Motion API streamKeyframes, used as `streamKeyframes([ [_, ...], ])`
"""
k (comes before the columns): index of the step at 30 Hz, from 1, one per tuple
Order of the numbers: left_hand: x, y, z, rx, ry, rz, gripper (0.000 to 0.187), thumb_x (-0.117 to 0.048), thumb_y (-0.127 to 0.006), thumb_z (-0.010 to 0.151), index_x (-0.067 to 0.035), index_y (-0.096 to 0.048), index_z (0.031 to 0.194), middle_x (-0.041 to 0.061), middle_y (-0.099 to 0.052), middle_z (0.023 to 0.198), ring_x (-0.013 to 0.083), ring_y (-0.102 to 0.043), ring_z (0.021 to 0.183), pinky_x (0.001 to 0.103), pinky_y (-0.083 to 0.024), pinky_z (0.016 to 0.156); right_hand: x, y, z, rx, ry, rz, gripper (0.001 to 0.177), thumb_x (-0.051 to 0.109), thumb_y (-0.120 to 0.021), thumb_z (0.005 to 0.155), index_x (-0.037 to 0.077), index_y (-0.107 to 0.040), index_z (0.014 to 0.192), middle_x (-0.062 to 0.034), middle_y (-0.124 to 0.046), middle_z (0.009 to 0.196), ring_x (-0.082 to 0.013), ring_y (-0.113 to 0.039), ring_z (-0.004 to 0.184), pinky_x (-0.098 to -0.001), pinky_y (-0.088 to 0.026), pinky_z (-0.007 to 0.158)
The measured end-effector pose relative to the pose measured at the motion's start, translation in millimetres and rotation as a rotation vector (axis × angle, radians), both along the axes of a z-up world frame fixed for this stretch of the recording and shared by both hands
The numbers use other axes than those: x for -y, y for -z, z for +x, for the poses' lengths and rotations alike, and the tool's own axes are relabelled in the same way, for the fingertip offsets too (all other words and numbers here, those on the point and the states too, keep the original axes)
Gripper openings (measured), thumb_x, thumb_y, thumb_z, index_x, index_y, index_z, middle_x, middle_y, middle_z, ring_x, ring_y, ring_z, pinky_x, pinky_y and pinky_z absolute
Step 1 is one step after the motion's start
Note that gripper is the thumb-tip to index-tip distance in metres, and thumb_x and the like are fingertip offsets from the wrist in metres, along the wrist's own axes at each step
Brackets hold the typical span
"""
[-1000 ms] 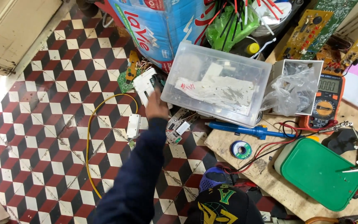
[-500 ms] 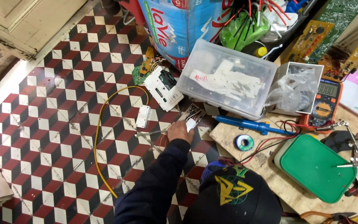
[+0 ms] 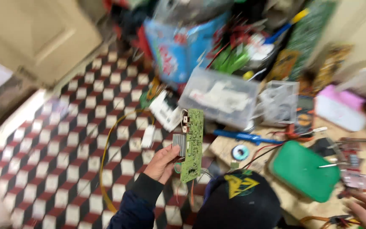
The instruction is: The person sits on the floor and handles various electronic circuit boards, turning them over to view both sides. They use a magnifying glass to closely inspect components on a board and later pick up a white plastic electrical switch.
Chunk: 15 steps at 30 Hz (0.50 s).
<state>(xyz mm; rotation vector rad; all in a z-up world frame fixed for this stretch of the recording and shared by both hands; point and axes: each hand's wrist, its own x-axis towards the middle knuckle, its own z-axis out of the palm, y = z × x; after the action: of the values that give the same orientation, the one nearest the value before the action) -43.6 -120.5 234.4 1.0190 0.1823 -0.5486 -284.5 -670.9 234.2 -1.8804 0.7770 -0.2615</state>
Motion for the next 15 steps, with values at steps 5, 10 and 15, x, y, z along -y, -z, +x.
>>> streamKeyframes([
  [5, 107.6, -103.5, 54.0, 0.183, 0.278, -0.231, 0.042, -0.026, -0.076, 0.102, 0.005, -0.076, 0.130, 0.019, -0.083, 0.122, 0.0290, -0.079, 0.108, 0.042, -0.062, 0.098, -115.9, -192.8, 57.2, -0.138, 0.097, -0.033, 0.033, 0.015, -0.074, 0.102, 0.007, -0.091, 0.128, -0.0048, -0.089, 0.136, -0.0151, -0.074, 0.119, -0.0366, -0.059, 0.104],
  [10, 217.3, -194.5, 39.7, 0.065, 0.554, -0.361, 0.058, -0.033, -0.069, 0.104, 0.015, -0.069, 0.137, 0.036, -0.076, 0.125, 0.0437, -0.079, 0.105, 0.055, -0.067, 0.096, -115.1, -263.0, 81.6, 0.430, 0.019, 0.418, 0.052, 0.017, -0.055, 0.103, -0.006, -0.069, 0.148, -0.0294, -0.084, 0.137, -0.0376, -0.083, 0.113, -0.0461, -0.067, 0.096],
  [15, 295.8, -199.5, 1.9, -0.004, 0.805, -0.346, 0.050, -0.031, -0.069, 0.107, 0.007, -0.070, 0.139, 0.026, -0.078, 0.130, 0.0343, -0.079, 0.112, 0.048, -0.063, 0.105, -77.1, -230.2, 68.3, 0.702, 0.081, 0.666, 0.063, 0.033, -0.059, 0.103, 0.001, -0.063, 0.157, -0.0227, -0.080, 0.116, -0.0283, -0.071, 0.083, -0.0400, -0.055, 0.069],
])
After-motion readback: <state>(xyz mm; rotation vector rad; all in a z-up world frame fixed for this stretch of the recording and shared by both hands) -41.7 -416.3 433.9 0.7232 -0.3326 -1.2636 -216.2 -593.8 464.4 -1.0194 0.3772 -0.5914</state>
